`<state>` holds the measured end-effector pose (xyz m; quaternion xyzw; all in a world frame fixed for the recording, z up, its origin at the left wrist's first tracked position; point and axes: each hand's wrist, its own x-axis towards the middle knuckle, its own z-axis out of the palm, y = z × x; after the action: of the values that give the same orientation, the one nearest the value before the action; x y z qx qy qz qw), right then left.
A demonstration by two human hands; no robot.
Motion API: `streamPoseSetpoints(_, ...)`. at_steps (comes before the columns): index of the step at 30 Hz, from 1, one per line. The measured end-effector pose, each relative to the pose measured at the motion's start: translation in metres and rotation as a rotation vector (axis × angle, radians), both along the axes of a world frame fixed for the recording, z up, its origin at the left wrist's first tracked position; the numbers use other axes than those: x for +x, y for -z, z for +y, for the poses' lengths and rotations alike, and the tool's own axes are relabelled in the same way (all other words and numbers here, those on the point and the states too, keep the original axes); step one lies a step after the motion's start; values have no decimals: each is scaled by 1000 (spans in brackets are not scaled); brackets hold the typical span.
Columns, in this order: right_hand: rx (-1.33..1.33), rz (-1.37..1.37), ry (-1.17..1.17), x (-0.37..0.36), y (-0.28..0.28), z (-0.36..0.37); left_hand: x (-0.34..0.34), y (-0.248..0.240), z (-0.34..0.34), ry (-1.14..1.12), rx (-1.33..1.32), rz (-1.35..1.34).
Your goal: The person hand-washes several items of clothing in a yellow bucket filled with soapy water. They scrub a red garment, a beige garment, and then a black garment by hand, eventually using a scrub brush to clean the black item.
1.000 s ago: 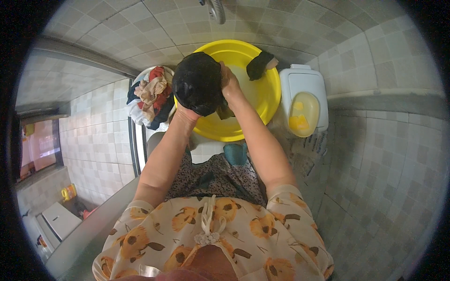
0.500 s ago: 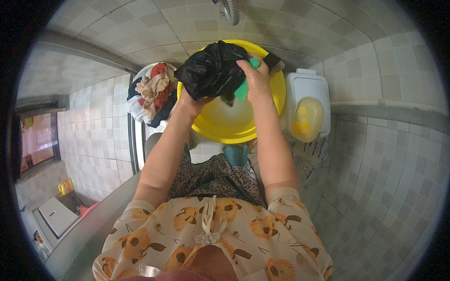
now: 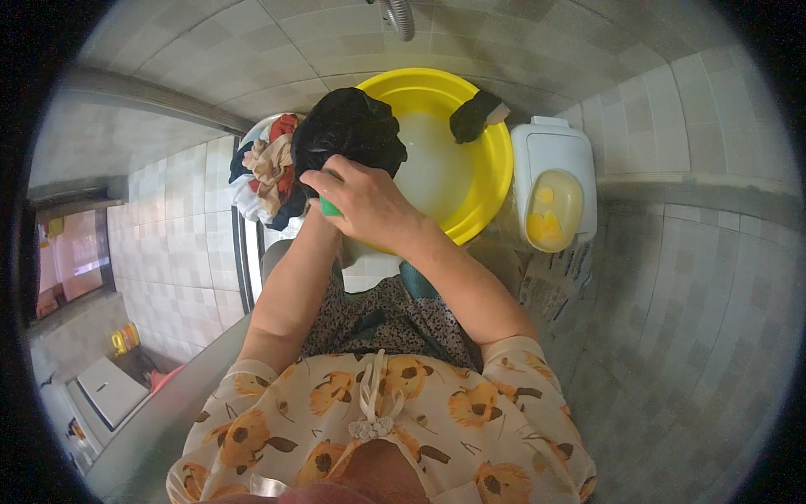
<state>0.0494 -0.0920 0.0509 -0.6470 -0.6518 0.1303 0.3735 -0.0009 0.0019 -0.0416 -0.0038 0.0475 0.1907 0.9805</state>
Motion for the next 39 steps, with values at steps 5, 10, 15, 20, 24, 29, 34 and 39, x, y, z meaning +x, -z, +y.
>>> streamPoseSetpoints(5, 290, -254, 207, 22, 6, 10, 12, 6, -12, 27, 47, 155)
streamPoseSetpoints(10, 81, 40, 451, 43, 36, 20, 19, 9, -28, 124, 103, 317)
streamPoseSetpoints(15, -168, 473, 645, 66, 65, 24, -3, 44, -6, 431, 219, -58)
streamPoseSetpoints(20, -176, 921, 722, 99, 111, 9, 8, -34, -32, 121, 395, 470)
streamPoseSetpoints(24, -111, 1053, 713, 112, 91, 2, 2, -43, -30, 2, 660, 445)
streamPoseSetpoints(29, 173, 620, 847, 112, 38, -10, -4, -39, -22, 132, 1018, 602)
streamPoseSetpoints(34, 174, -156, 152, 49, 7, 12, -2, 6, -28, -69, 833, 346)
streamPoseSetpoints(39, -236, 643, 215, 90, 46, 8, 1, 8, -18, 137, 1115, 480)
